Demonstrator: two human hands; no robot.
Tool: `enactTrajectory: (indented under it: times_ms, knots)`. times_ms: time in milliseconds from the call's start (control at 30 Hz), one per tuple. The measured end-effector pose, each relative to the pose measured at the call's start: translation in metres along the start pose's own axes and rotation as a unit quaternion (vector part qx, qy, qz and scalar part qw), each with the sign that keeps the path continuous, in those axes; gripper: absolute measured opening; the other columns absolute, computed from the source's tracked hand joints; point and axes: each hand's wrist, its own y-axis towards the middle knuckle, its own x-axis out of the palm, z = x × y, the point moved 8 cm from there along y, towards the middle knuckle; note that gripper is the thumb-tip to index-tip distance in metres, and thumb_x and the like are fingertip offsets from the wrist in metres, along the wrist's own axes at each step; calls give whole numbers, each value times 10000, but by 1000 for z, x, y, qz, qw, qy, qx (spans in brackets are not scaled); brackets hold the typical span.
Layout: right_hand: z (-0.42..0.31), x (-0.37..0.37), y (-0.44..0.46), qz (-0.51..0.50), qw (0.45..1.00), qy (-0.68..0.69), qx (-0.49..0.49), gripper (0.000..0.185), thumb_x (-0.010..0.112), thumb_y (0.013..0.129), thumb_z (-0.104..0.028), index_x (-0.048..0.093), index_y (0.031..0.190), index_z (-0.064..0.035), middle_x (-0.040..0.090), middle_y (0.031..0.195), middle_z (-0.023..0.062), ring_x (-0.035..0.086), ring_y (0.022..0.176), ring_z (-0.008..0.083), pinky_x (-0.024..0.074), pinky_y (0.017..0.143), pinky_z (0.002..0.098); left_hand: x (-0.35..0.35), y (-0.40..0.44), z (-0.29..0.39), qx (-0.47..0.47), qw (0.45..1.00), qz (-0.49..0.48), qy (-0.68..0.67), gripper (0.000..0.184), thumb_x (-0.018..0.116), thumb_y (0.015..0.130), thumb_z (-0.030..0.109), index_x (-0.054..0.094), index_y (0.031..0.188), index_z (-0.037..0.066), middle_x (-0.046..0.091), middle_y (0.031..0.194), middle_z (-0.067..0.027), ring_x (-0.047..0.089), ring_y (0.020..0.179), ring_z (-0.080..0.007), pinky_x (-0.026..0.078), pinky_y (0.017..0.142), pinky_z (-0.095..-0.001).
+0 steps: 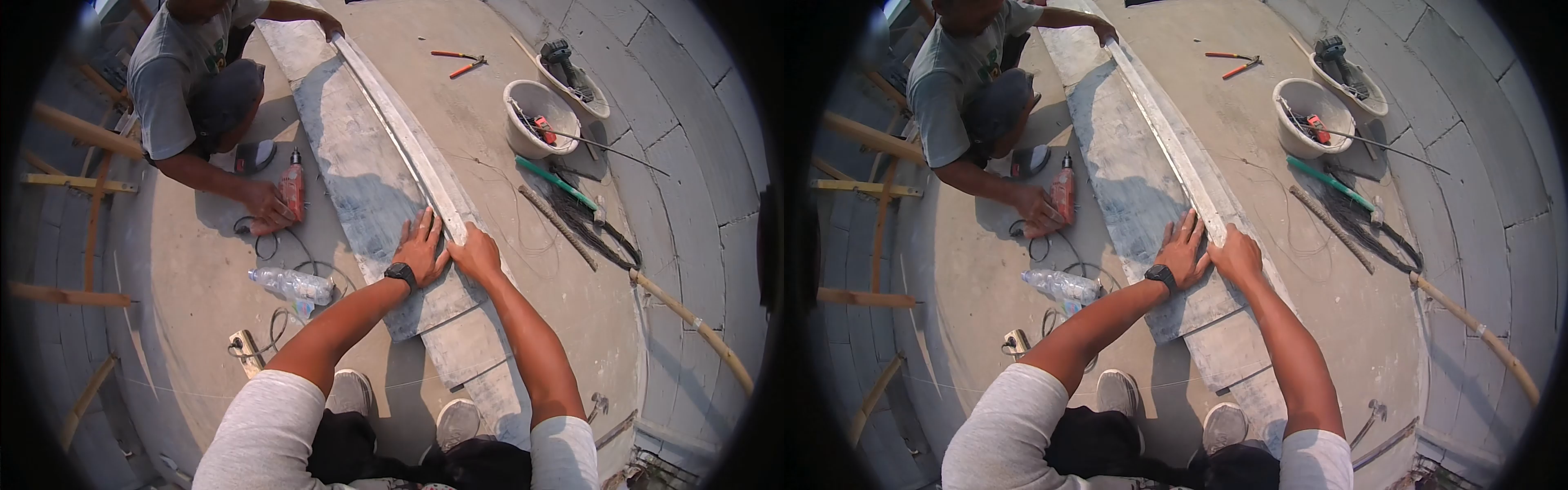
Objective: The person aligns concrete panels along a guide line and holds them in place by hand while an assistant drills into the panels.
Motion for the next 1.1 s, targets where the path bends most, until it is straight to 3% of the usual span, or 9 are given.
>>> enactTrajectory:
  times_ms: [967,1100]
  knots:
    - [3,3,4,-24,1000,14,-5,524,706,810,-355,604,1124,53,681,1008,323,661,986,465,514,876,515,3,2,-2,-1,1000,8,17,746,450,975,465,271,1542,15,195,1621,-233,158,1519,-355,104,1234,-518]
    - [2,1,2,-29,999,13,6,522,708,812,-349,601,1122,57,678,1009,328,660,988,467,515,873,516,1,1,0,12,999,29,-4,758,517,951,454,314,1513,-12,216,1600,-271,198,1501,-393,140,1216,-548]
